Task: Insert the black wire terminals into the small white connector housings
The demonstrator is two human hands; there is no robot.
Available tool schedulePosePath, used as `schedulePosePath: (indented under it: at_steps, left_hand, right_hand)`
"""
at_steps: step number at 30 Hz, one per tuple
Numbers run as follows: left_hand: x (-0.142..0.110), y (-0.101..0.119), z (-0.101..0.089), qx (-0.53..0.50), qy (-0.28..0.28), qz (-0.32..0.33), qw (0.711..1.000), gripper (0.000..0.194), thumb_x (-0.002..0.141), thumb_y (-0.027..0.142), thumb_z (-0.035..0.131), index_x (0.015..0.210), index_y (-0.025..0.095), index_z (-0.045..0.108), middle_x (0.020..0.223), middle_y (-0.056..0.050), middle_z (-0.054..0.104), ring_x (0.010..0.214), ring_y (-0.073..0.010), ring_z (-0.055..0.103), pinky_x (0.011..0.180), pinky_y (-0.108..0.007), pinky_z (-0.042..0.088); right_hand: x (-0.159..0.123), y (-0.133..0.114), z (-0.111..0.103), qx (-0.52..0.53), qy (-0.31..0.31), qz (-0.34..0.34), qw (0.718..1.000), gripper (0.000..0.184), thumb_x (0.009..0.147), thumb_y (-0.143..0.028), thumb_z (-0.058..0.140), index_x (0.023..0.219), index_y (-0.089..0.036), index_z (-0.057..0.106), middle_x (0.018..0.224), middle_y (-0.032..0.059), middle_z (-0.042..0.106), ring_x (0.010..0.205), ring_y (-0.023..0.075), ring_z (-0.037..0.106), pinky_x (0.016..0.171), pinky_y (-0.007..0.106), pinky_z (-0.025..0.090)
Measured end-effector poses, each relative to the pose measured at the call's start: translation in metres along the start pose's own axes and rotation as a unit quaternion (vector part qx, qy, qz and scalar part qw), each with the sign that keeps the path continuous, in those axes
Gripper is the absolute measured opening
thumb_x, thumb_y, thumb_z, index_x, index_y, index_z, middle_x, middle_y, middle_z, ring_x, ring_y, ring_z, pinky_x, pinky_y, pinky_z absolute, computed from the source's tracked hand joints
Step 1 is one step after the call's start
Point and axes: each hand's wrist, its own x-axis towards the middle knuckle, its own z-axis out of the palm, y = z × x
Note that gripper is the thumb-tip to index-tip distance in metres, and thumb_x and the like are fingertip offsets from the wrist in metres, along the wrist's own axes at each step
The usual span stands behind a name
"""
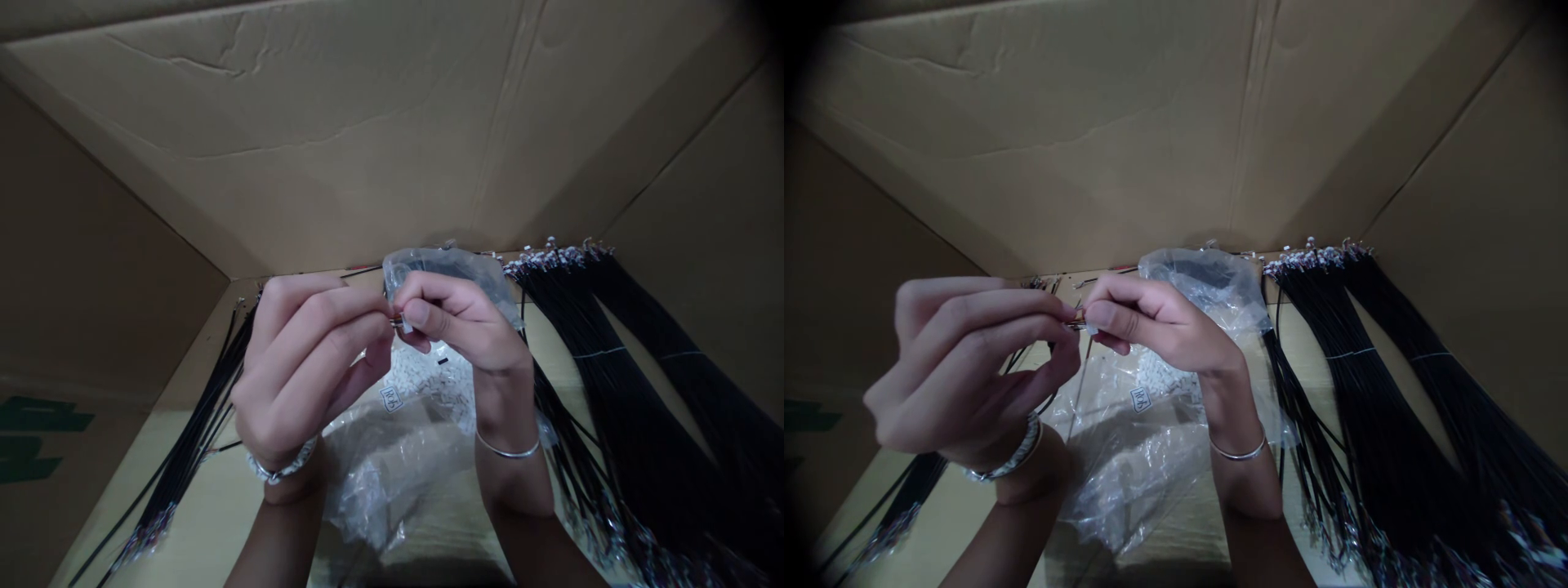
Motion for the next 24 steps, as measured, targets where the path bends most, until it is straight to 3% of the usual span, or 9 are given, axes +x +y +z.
schedulePosePath:
  at_steps: [6,15,21,24]
  left_hand:
    - [-0.001,0.008,-0.002,0.007,-0.014,-0.020,1.000,0.021,0.079,0.009,0.085,0.085,0.019,0.068,0.090,-0.002,0.077,0.082,-0.0214,0.068,0.070,-0.038,0.055]
    - [-0.004,0.010,-0.001,-0.001,-0.021,-0.021,1.000,0.016,0.084,0.010,0.081,0.090,0.019,0.069,0.097,-0.005,0.077,0.090,-0.0229,0.071,0.074,-0.040,0.059]
    - [-0.005,0.002,0.005,0.009,0.012,0.048,0.999,0.007,0.095,0.016,0.071,0.091,0.022,0.069,0.099,-0.001,0.078,0.089,-0.0209,0.070,0.074,-0.041,0.059]
    - [-0.002,0.004,0.002,-0.008,-0.014,-0.003,1.000,0.013,0.090,0.012,0.076,0.095,0.022,0.068,0.099,-0.003,0.078,0.090,-0.0231,0.070,0.075,-0.042,0.058]
  right_hand:
    - [-0.002,-0.007,-0.006,-0.046,-0.001,0.020,0.999,0.016,0.103,-0.021,0.061,0.088,-0.016,0.065,0.072,-0.0035,0.054,0.063,0.0077,0.048,0.061,0.020,0.042]
    - [-0.004,-0.018,0.002,-0.072,0.040,0.055,0.995,0.024,0.101,-0.029,0.064,0.081,-0.017,0.065,0.065,-0.0045,0.053,0.060,0.0083,0.046,0.059,0.021,0.040]
    - [-0.004,-0.017,0.003,-0.035,0.042,0.065,0.996,0.023,0.102,-0.024,0.062,0.081,-0.017,0.065,0.068,-0.0048,0.053,0.058,0.0069,0.045,0.058,0.020,0.040]
    - [-0.005,-0.015,0.002,-0.022,0.047,0.061,0.997,0.020,0.102,-0.021,0.061,0.083,-0.017,0.066,0.067,-0.0052,0.053,0.059,0.0066,0.046,0.059,0.019,0.040]
